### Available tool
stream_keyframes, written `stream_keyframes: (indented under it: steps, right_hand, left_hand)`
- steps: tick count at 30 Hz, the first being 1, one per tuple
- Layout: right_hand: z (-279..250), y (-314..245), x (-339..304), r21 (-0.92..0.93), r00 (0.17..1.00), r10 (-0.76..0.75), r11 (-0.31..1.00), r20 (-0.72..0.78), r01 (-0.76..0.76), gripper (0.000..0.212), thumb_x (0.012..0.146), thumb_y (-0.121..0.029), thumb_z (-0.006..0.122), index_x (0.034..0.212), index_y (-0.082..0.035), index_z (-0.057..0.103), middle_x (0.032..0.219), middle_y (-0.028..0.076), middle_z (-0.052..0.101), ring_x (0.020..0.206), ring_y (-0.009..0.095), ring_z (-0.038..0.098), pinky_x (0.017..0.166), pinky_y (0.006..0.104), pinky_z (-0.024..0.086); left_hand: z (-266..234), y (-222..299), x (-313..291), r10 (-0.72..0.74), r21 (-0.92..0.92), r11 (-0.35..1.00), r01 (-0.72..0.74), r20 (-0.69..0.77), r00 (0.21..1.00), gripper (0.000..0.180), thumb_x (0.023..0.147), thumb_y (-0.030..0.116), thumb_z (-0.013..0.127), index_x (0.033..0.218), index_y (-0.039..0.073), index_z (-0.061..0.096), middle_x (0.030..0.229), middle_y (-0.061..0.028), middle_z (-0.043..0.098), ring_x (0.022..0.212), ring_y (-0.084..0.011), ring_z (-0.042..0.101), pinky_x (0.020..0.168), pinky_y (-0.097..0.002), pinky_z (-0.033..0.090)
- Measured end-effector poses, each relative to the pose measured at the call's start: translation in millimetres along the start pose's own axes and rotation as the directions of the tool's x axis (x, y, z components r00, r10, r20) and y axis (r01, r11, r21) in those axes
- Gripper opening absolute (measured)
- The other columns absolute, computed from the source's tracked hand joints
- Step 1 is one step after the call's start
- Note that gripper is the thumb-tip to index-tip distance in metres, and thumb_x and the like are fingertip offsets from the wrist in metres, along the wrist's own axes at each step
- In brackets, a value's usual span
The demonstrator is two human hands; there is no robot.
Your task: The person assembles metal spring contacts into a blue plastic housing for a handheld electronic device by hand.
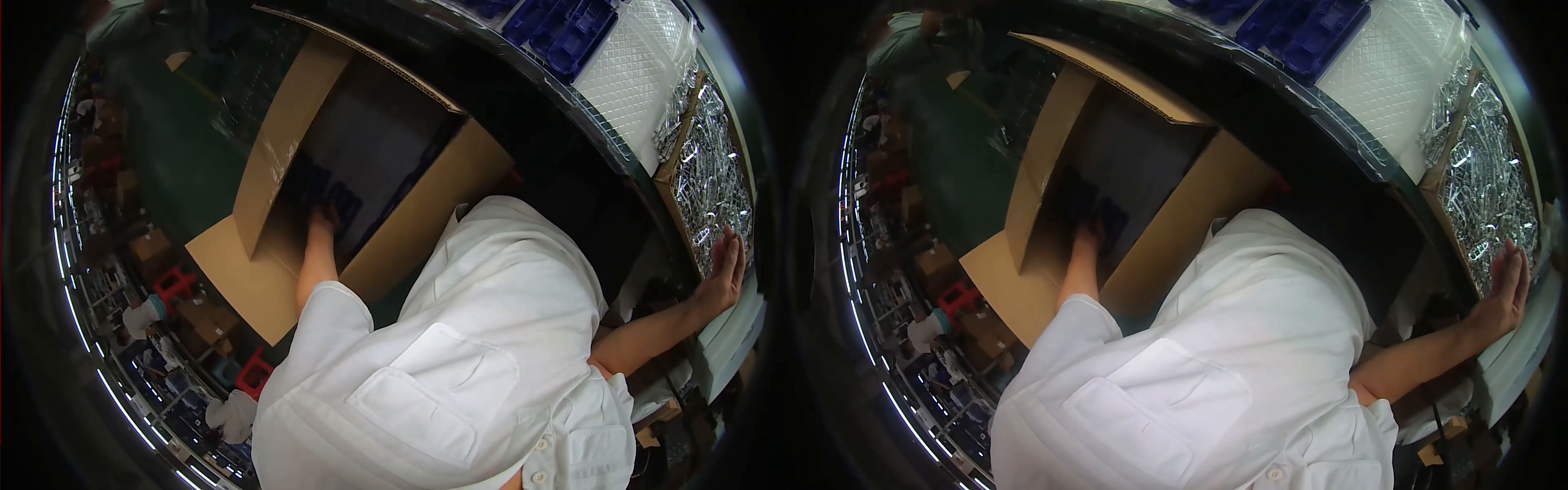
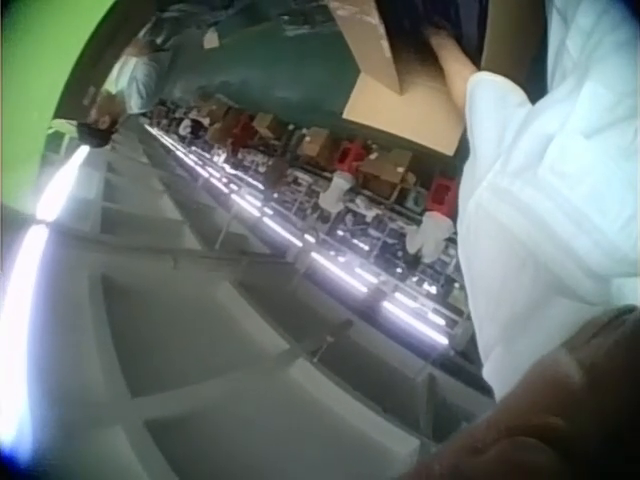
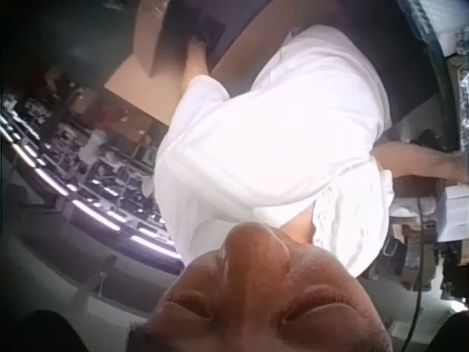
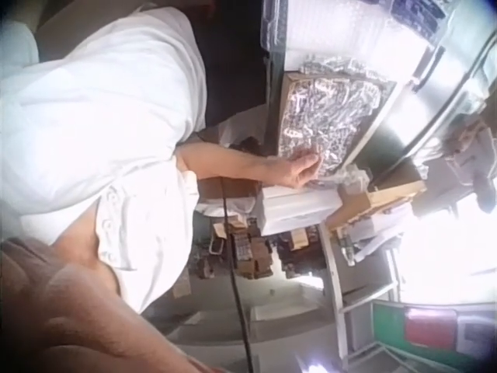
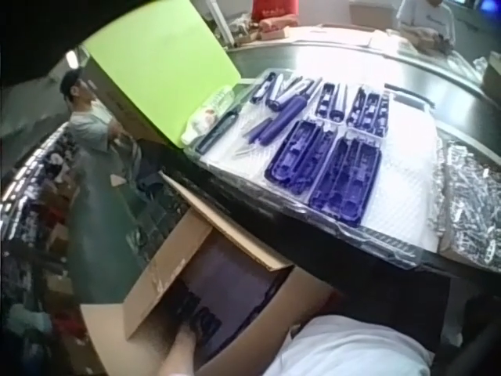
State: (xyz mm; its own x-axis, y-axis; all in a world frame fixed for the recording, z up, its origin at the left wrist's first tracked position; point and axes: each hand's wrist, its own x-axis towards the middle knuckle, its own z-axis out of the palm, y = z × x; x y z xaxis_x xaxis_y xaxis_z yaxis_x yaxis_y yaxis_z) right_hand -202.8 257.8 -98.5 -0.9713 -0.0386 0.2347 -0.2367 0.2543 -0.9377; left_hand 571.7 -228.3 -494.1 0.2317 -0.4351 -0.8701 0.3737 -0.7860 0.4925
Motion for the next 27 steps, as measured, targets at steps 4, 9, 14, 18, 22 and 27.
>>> stream_keyframes:
  steps: [4, 9, 14, 18, 22, 27]
  right_hand:
    - [-10, -23, -17, -0.066, 0.998, -0.033, 0.997, -0.062, 0.029, 0.026, 0.105, -0.014, 0.068, 0.124, 0.004, 0.070, 0.108, 0.014, 0.078, 0.096, 0.018, 0.073, 0.085, 0.0270, 0.059]
    - [26, -17, -34, -0.212, 0.989, -0.124, 0.972, -0.077, 0.105, 0.014, 0.099, -0.007, 0.076, 0.109, 0.000, 0.069, 0.096, 0.005, 0.073, 0.084, 0.011, 0.069, 0.077, 0.0234, 0.055]
    - [31, -53, -50, 0.092, 0.997, 0.036, 0.995, -0.062, -0.030, 0.020, 0.094, -0.001, 0.079, 0.110, 0.001, 0.068, 0.095, 0.005, 0.073, 0.084, 0.011, 0.070, 0.079, 0.0243, 0.058]
    - [11, -62, -54, 0.073, 0.998, 0.063, 0.995, 0.003, -0.063, 0.022, 0.093, -0.001, 0.081, 0.112, 0.001, 0.070, 0.095, 0.005, 0.076, 0.085, 0.011, 0.072, 0.078, 0.0245, 0.059]
    - [2, -63, -61, 0.162, 0.997, 0.075, 0.984, 0.015, -0.077, 0.017, 0.097, 0.001, 0.075, 0.113, 0.001, 0.074, 0.098, 0.006, 0.076, 0.086, 0.011, 0.072, 0.079, 0.0245, 0.059]
    - [-6, -73, -73, 0.081, 0.998, -0.052, 0.996, 0.042, 0.049, 0.020, 0.098, 0.005, 0.071, 0.116, -0.001, 0.076, 0.101, 0.003, 0.074, 0.089, 0.011, 0.071, 0.081, 0.0242, 0.057]
  left_hand:
    - [45, -7, -74, -0.010, 0.125, 0.992, 0.034, -0.190, 0.982, 0.041, 0.101, 0.054, 0.060, 0.117, 0.017, 0.067, 0.091, -0.0042, 0.071, 0.086, -0.0190, 0.070, 0.059, -0.0318, 0.058]
    - [31, 24, -180, 0.333, 0.430, 0.842, -0.325, 0.059, 0.941, 0.051, 0.103, 0.047, 0.061, 0.142, 0.013, 0.061, 0.123, -0.0100, 0.068, 0.115, -0.0267, 0.064, 0.097, -0.0470, 0.055]
    - [119, 4, -370, 0.376, 0.462, 0.608, -0.646, 0.548, 0.747, 0.032, 0.104, 0.026, 0.067, 0.125, 0.005, 0.056, 0.115, -0.0107, 0.067, 0.100, -0.0234, 0.069, 0.089, -0.0377, 0.058]
    - [182, -28, -460, 0.149, 0.357, 0.497, -0.791, 0.862, 0.484, 0.043, 0.101, 0.023, 0.069, 0.135, 0.005, 0.050, 0.118, -0.0138, 0.066, 0.101, -0.0230, 0.068, 0.092, -0.0391, 0.057]
    - [237, -69, -520, -0.124, 0.301, 0.680, -0.668, 0.946, 0.300, 0.055, 0.098, 0.025, 0.069, 0.143, 0.004, 0.045, 0.119, -0.0177, 0.064, 0.104, -0.0261, 0.067, 0.095, -0.0415, 0.055]
    - [297, -125, -564, -0.384, 0.410, 0.761, -0.503, 0.909, 0.159, 0.054, 0.102, 0.021, 0.064, 0.148, 0.002, 0.043, 0.119, -0.0211, 0.064, 0.102, -0.0317, 0.072, 0.093, -0.0464, 0.060]
